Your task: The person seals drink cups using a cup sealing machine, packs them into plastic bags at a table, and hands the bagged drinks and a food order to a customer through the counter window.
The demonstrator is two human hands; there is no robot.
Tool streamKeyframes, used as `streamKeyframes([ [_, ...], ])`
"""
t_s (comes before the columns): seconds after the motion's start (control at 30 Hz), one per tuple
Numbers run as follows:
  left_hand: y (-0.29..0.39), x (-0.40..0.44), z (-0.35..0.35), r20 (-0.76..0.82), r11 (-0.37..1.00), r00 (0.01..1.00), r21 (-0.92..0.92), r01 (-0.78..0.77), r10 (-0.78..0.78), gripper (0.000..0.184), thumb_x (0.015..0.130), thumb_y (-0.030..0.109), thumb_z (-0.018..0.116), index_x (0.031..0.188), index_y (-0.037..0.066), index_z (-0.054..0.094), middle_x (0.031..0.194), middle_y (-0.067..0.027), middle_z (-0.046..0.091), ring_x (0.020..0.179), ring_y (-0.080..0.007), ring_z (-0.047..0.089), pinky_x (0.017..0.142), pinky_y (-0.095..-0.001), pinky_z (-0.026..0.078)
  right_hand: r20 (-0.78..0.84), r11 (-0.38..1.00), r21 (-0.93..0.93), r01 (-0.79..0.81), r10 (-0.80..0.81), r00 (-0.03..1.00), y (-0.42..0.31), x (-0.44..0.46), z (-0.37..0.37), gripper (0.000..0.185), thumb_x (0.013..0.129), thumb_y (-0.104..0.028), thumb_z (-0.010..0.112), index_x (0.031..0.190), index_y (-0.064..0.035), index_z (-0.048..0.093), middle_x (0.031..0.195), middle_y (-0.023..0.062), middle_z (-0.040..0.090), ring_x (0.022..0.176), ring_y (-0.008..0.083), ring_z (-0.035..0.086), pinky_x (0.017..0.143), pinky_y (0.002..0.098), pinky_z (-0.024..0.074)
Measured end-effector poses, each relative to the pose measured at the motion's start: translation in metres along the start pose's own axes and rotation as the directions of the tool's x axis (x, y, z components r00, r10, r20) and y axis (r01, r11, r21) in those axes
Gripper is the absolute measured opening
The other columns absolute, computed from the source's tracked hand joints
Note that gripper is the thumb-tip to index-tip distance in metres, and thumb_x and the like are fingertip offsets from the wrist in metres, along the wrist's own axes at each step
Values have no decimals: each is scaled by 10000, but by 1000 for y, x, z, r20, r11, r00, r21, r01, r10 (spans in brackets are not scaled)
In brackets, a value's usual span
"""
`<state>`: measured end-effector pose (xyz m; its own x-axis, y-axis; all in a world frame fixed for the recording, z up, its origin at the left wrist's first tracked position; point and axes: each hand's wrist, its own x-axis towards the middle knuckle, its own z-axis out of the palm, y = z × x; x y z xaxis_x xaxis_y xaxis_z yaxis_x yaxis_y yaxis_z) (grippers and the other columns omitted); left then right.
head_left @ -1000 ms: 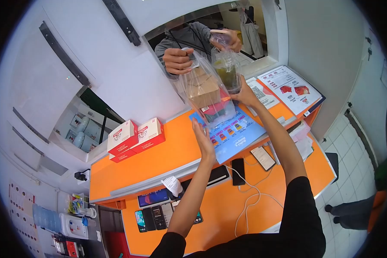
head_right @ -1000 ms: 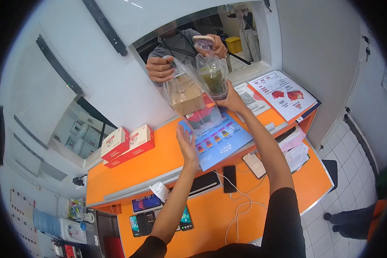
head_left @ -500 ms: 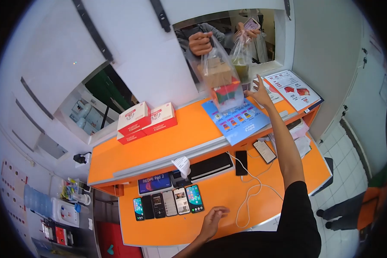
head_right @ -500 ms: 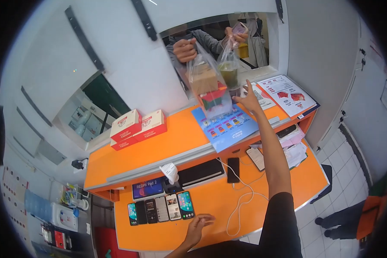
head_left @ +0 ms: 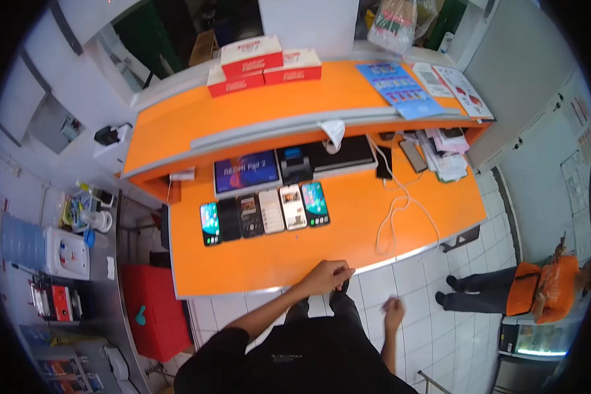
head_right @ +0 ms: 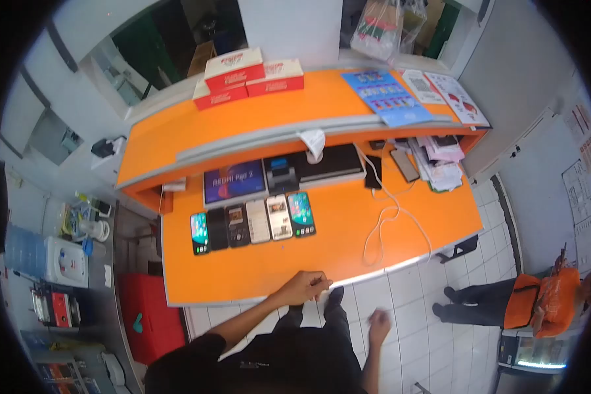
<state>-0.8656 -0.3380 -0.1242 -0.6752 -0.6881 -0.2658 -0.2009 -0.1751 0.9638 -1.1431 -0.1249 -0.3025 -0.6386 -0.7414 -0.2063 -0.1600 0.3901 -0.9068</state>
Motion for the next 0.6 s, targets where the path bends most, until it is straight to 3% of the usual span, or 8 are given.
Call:
streamKeyframes([
  [0.03, -10, -8, 1, 36, 999, 999, 40, 28, -30, 304, 1008, 297, 595, 927, 9, 648, 637, -36, 609, 578, -103, 623, 557, -265, 514, 18, 987, -24, -159, 159, 987, 52, -55, -9, 247, 987, -197, 551, 850, -11, 635, 717, 82, 639, 648, 168, 607, 609, 338, 494],
  [0.07, -29, -14, 2, 86, 994, 996, 110, 22, -31, 308, 996, 318, 602, 996, 15, 656, 696, -61, 647, 633, -140, 654, 593, -296, 527, 187, 835, -548, -41, 170, 968, 145, -105, -36, 255, 977, -228, 557, 894, -7, 654, 753, 136, 665, 702, 228, 648, 628, 383, 517],
  [0.1, -43, -20, 4, 136, 983, 990, 181, 4, -29, 334, 984, 340, 608, 1065, 21, 665, 754, -85, 685, 688, -177, 686, 628, -328, 541, 234, 757, -646, -96, 316, 919, 181, -159, -51, 244, 978, -235, 556, 928, -12, 641, 782, 137, 665, 720, 234, 651, 634, 386, 522],
  [0.17, -48, -36, 17, 179, 776, 981, 629, -57, -73, 434, 954, 406, 608, 1187, 42, 642, 909, -114, 723, 859, -262, 704, 741, -399, 545, 144, 725, -533, -437, 587, 797, 197, -242, -71, 237, 979, -250, 554, 996, -22, 615, 841, 140, 664, 755, 245, 656, 648, 392, 531],
  [0.27, -72, -52, 58, 273, 658, 938, 750, -70, -211, 485, 937, 450, 593, 1225, 61, 610, 1022, -126, 715, 995, -326, 671, 843, -456, 523, 31, 646, -174, -743, 758, 651, 205, -312, -100, 265, 981, -273, 552, 1099, -36, 577, 930, 145, 663, 808, 262, 664, 669, 402, 546],
  [0.47, -238, -96, 158, 317, 483, 858, 870, -93, -405, 292, 894, 240, 556, 1043, 43, 711, 1019, -200, 717, 952, -364, 697, 819, -471, 557, -74, 665, 350, -660, 722, 688, 216, -353, -162, 371, 982, -304, 556, 1258, -58, 517, 1062, 150, 661, 885, 279, 680, 691, 402, 570],
  [0.57, -338, -199, 159, 156, 162, 463, 986, -27, -872, 255, 817, 253, 661, 951, 57, 754, 979, -162, 736, 862, -324, 716, 702, -485, 552, -48, 669, 388, -634, 701, 711, 245, -406, -205, 358, 981, -294, 567, 1247, -58, 525, 1044, 149, 665, 868, 262, 690, 664, 368, 565],
  [0.6, -329, -196, 162, 136, 115, 459, 991, -73, -878, 255, 817, 253, 661, 951, 57, 754, 979, -162, 736, 862, -324, 716, 702, -485, 552, -10, 695, 397, -599, 656, 755, 256, -421, -201, 353, 980, -290, 571, 1246, -61, 529, 1043, 149, 667, 862, 256, 696, 648, 351, 560],
])
